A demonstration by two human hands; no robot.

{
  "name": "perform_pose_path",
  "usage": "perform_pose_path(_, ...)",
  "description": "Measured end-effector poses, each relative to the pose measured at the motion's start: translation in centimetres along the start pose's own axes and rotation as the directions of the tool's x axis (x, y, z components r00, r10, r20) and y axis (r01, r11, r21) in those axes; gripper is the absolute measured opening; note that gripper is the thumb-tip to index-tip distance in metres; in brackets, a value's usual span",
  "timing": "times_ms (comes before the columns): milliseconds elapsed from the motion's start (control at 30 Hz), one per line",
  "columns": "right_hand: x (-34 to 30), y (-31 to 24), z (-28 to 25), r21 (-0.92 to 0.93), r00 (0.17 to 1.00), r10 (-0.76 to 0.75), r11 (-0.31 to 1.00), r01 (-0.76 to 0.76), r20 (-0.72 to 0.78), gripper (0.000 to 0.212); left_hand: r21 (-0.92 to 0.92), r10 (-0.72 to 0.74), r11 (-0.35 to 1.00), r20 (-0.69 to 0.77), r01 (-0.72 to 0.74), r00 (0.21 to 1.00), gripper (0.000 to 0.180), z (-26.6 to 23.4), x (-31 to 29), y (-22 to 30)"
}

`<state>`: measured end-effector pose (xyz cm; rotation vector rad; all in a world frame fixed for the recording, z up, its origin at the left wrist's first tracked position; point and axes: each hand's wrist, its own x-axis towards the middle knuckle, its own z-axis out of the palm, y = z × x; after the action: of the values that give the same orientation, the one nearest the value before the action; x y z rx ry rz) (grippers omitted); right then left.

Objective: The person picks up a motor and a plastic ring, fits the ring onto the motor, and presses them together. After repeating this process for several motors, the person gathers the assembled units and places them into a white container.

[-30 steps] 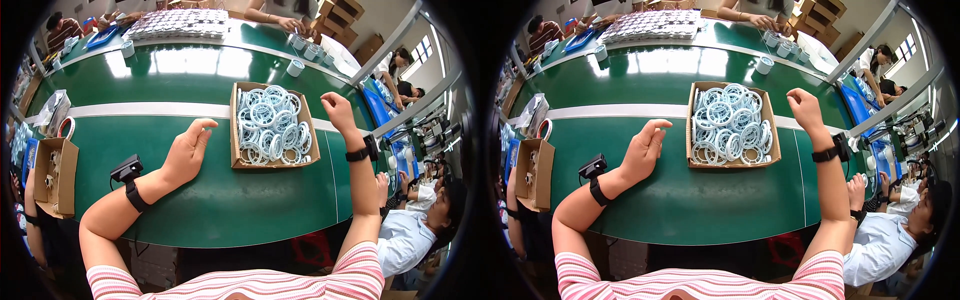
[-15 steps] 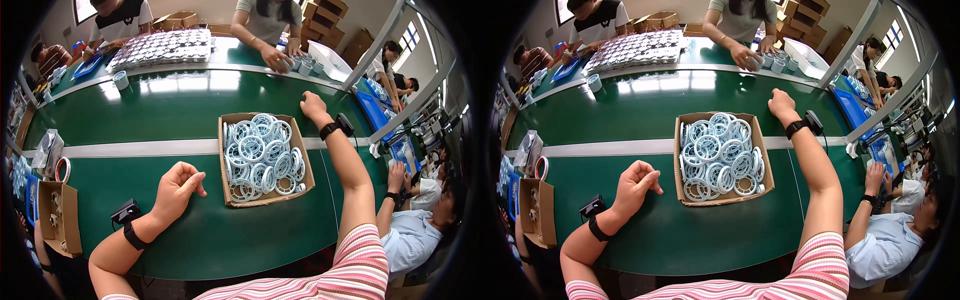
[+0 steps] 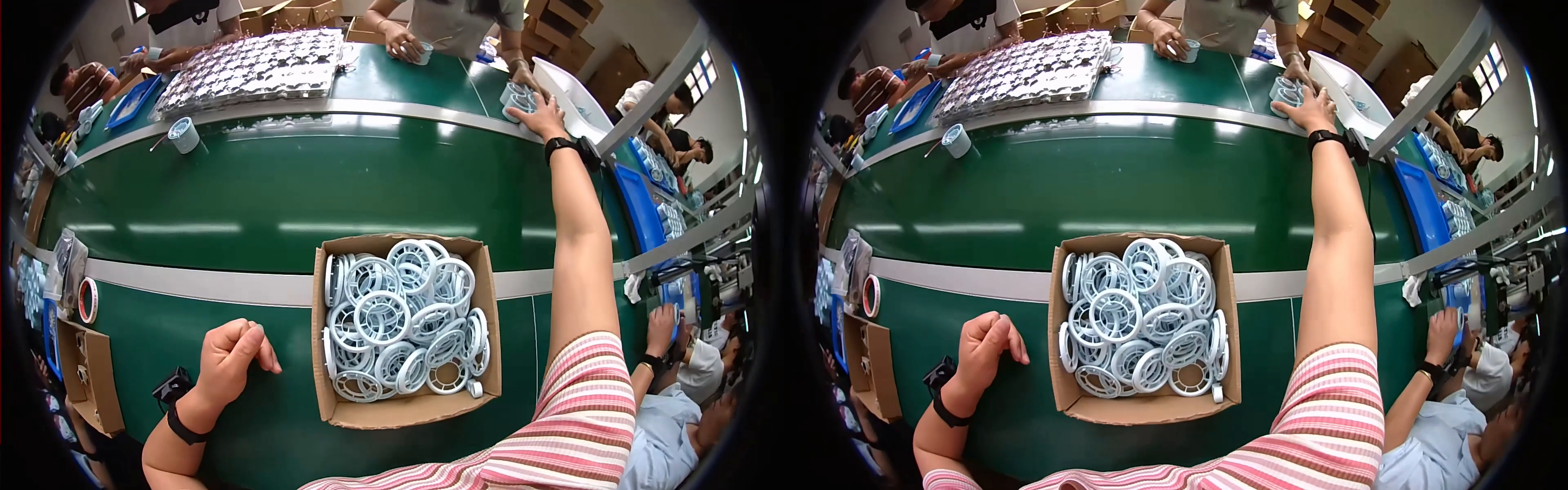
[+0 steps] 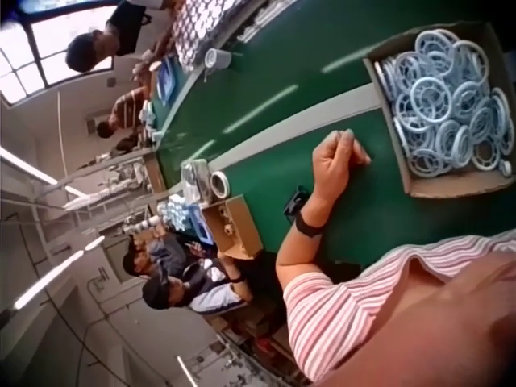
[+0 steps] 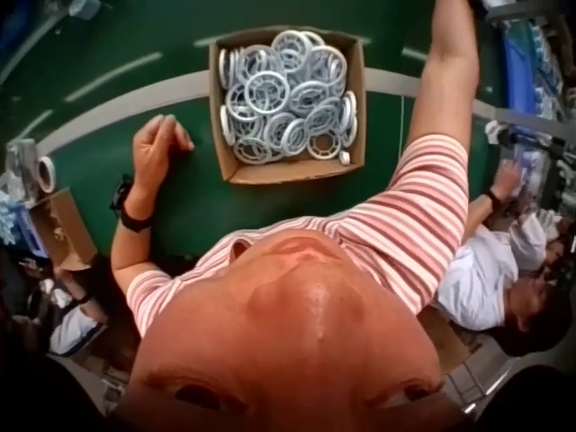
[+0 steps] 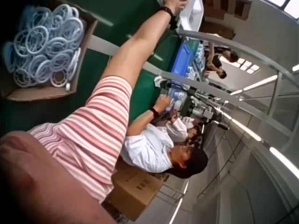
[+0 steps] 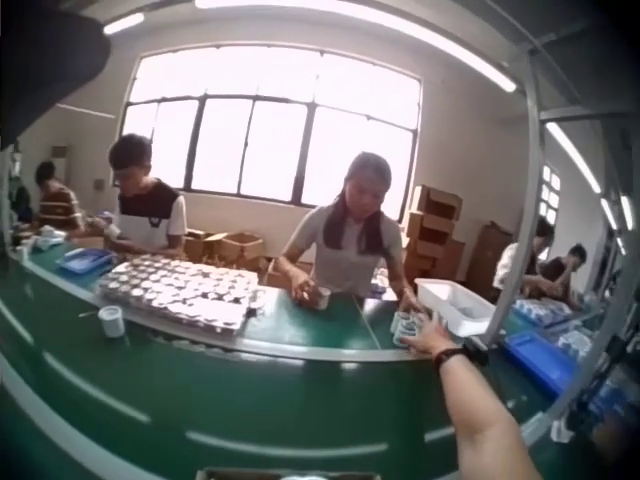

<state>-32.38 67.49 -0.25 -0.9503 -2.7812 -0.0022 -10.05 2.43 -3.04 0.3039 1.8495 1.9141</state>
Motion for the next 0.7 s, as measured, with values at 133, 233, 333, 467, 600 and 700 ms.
perform_pose_path(133, 1.9, -1.1, 0.3, -0.002, 0.990, 0.081, 0.997, -0.082, 0.114, 0.113, 0.036, 0.010, 0.999, 0.003, -0.010, 1.000, 0.035, 0.4, -0.2, 0.4)
perform_pose_path(233, 1.7, -1.0, 1.7, 0.001, 0.999, 0.012, 1.000, -0.012, 0.047, 0.109, 0.124, 0.079, 0.988, 0.064, -0.087, 0.995, 0.036, 0.5, 0.0, 0.5)
perform_pose_path(333, 0.6, -1.0, 2.1, 0.004, 0.999, -0.044, 0.999, 0.044, -0.024, 0.104, 0.153, 0.086, 0.983, 0.083, -0.098, 0.993, 0.035, 0.4, -0.2, 0.4)
perform_pose_path(467, -2.8, -0.9, 1.9, 0.008, 0.990, -0.109, 0.994, 0.110, -0.088, 0.096, 0.139, 0.105, 0.983, 0.091, -0.117, 0.990, 0.034, 0.3, -0.5, 0.0)
perform_pose_path(600, -7.4, -0.2, -0.3, 0.045, 0.982, -0.179, 0.982, 0.181, -0.057, 0.092, 0.125, 0.060, 0.990, 0.061, -0.067, 0.996, 0.033, 0.8, -0.4, -0.2)
perform_pose_path(700, -11.5, -0.1, -2.8, 0.156, 0.970, -0.222, 0.959, 0.236, -0.099, 0.090, 0.137, 0.054, 0.988, 0.088, -0.066, 0.995, 0.034, 1.3, 0.0, 0.0)
